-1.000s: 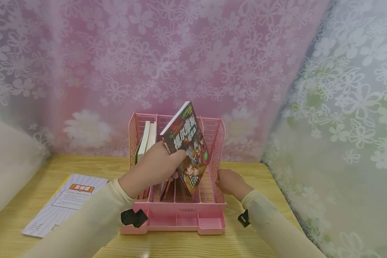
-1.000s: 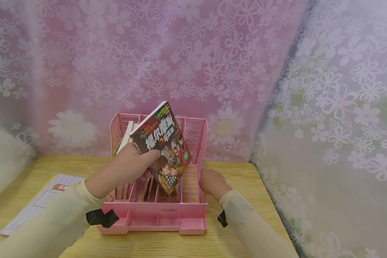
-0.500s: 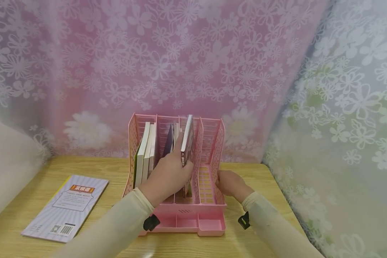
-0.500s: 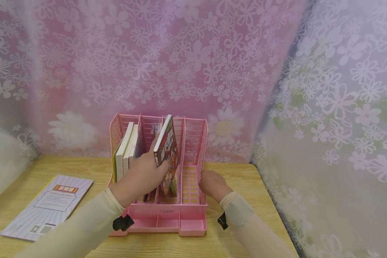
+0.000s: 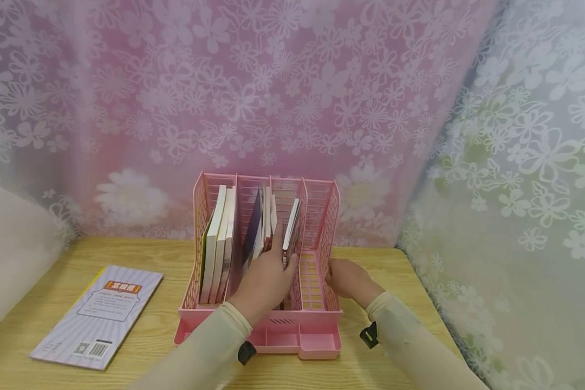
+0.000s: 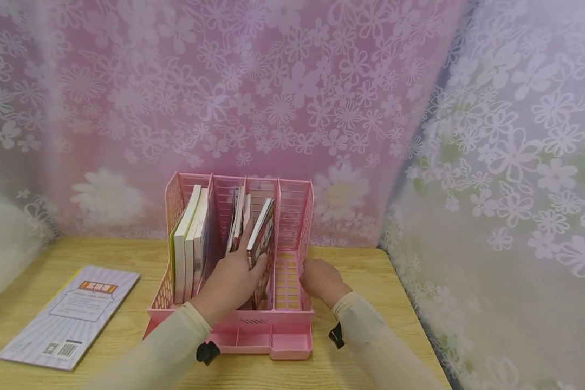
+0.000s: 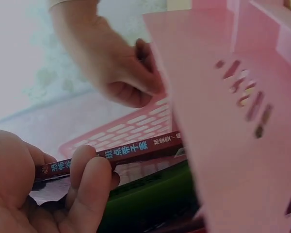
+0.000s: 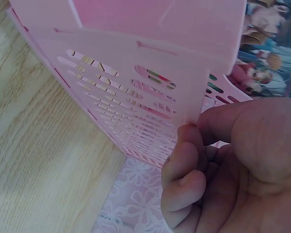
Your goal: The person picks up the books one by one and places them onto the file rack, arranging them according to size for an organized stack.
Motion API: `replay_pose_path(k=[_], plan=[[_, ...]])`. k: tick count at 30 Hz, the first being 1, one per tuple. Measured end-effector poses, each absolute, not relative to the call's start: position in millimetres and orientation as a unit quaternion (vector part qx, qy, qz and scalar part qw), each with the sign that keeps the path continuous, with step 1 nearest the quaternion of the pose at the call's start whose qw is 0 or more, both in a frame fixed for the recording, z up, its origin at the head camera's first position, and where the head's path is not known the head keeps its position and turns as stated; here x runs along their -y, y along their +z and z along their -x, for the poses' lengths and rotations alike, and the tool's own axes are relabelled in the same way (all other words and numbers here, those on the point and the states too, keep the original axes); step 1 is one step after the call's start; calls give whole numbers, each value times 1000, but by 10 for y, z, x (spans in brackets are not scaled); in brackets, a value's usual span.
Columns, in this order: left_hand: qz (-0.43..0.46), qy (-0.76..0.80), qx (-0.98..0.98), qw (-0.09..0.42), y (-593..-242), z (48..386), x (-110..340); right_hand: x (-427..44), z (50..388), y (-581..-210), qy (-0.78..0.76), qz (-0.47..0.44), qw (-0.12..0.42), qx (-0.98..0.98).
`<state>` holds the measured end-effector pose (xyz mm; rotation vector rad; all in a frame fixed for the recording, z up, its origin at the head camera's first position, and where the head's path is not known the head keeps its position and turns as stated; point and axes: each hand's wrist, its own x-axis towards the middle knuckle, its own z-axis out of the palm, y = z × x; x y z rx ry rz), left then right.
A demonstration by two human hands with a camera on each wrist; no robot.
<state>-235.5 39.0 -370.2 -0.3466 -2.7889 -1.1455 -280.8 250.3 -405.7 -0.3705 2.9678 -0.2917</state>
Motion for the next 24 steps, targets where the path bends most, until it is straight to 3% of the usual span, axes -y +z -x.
replay_pose_path(k=[16, 24], plan=[[143, -311, 937, 70, -3927, 2392, -459, -2532, 2822, -4069, -95, 127, 67, -985], [181, -331, 925, 44, -4082, 2318, -406, -2541, 2842, -4098, -94, 122, 71, -986]])
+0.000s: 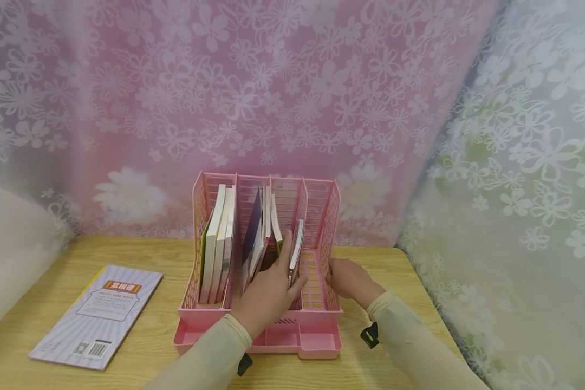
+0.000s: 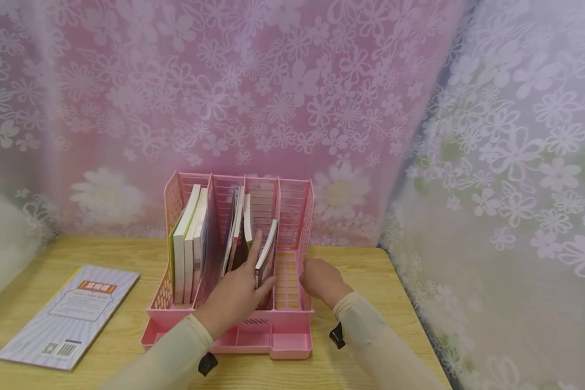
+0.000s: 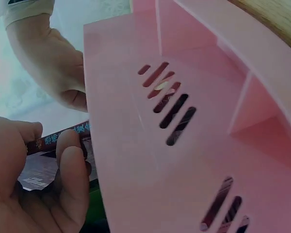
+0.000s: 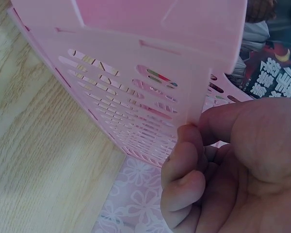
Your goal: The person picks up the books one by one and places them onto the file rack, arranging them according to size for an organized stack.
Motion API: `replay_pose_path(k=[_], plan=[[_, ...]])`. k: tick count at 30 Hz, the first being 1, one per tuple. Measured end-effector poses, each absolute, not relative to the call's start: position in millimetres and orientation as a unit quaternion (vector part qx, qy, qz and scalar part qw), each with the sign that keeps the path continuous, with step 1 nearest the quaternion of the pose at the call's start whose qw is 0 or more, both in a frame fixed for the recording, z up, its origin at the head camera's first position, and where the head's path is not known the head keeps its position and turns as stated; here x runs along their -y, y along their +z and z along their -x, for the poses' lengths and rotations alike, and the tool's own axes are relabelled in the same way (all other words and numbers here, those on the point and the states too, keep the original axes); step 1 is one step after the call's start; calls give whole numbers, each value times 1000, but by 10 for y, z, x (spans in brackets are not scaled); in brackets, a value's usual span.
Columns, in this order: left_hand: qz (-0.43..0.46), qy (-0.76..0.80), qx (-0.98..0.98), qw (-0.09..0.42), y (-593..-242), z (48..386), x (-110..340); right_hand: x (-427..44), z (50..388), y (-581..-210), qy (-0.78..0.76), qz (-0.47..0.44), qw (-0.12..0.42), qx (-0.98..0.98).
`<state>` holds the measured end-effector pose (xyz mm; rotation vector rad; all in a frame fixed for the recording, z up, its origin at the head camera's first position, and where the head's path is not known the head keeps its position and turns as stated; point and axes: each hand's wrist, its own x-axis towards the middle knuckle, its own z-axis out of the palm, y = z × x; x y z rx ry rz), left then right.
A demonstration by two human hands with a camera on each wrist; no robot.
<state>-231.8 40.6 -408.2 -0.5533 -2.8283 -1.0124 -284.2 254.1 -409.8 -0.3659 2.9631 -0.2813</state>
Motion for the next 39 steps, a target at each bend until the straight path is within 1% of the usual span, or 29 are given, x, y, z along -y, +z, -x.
replay_pose_path(k=[4, 6, 11, 14, 15, 18, 21, 24, 26, 29, 32, 39], plan=[[183, -330, 925, 43, -4065, 2267, -345, -2533, 2835, -4093, -91, 124, 63, -986], [186, -316, 929, 55, -4007, 2230, -299, -2531, 2830, -4090, -91, 124, 60, -986], [206, -286, 928, 124, -3743, 2132, -184, -2530, 2832, -4062, -92, 123, 70, -986], [217, -280, 925, 138, -3549, 2125, -155, -2525, 2839, -4037, -87, 123, 70, -986], [224, -270, 927, 133, -3494, 2140, -150, -2525, 2842, -4034, -86, 123, 68, -986], [268, -233, 930, 98, -3364, 2206, -134, -2518, 2844, -4027, -86, 126, 62, -986], [330, -195, 923, 35, -3323, 2272, -106, -2519, 2841, -4041, -91, 125, 65, -986], [358, -179, 916, -23, -3325, 2303, -74, -2521, 2834, -4057, -94, 124, 73, -985], [363, -165, 917, -27, -3336, 2324, -73, -2526, 2832, -4069, -92, 124, 76, -985], [364, -154, 918, -8, -3349, 2345, -84, -2527, 2834, -4076, -91, 124, 73, -985], [360, -144, 921, 28, -3359, 2349, -98, -2530, 2840, -4089, -90, 121, 72, -986], [318, -135, 928, 139, -3336, 2375, -134, -2507, 2836, -4077, -102, 116, 76, -985]])
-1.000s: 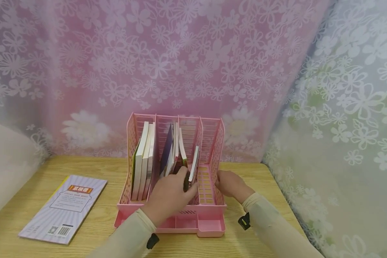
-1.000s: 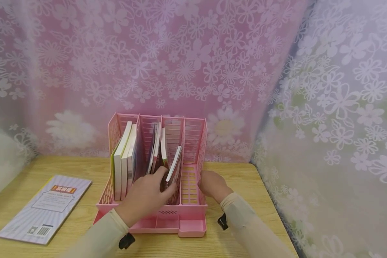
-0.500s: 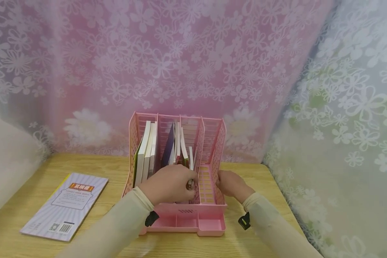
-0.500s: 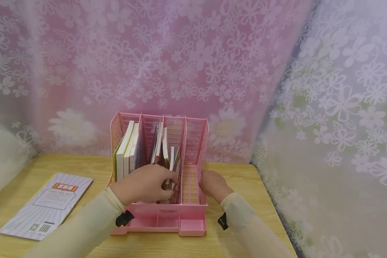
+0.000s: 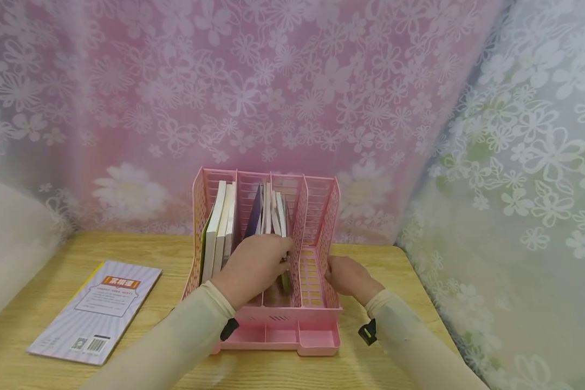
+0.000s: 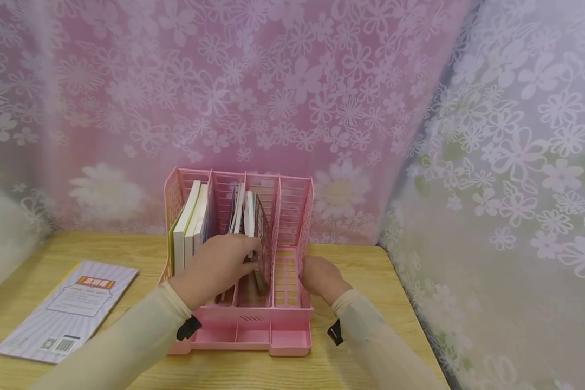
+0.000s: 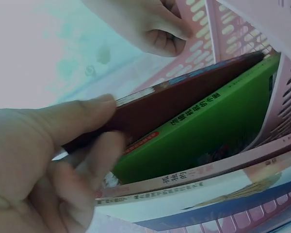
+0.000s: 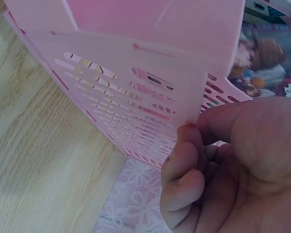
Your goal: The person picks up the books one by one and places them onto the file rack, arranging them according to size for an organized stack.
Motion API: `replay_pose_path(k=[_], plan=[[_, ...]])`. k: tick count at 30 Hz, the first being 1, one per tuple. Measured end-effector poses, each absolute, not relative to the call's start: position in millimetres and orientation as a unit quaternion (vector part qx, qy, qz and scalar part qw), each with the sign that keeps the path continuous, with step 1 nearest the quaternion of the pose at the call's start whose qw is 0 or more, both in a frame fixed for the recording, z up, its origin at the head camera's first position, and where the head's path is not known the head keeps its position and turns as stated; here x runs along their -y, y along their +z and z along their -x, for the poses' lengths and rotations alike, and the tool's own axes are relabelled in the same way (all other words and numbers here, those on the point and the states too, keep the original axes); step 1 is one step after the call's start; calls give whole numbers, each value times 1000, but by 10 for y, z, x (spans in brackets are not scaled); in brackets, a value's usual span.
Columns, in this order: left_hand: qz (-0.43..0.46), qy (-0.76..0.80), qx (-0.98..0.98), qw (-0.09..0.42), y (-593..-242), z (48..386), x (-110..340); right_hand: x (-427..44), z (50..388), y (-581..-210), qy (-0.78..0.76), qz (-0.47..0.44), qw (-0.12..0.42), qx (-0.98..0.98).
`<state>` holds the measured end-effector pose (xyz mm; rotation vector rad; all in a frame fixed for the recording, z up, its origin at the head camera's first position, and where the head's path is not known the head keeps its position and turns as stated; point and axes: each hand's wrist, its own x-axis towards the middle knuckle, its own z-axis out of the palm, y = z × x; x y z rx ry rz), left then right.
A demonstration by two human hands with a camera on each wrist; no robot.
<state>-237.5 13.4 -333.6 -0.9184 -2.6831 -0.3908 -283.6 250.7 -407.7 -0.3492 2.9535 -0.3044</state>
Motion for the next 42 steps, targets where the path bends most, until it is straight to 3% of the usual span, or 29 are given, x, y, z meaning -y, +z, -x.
replay_pose_path(k=[17, 32, 42], plan=[[310, -56, 930, 188, -3565, 2354, -250, -2462, 2835, -4051, -90, 117, 75, -986], [247, -94, 924, 277, -3806, 2458, -213, -2454, 2846, -4092, -70, 122, 76, -987], [255, -94, 929, 251, -3862, 2388, -198, -2453, 2848, -4104, -75, 121, 81, -987]])
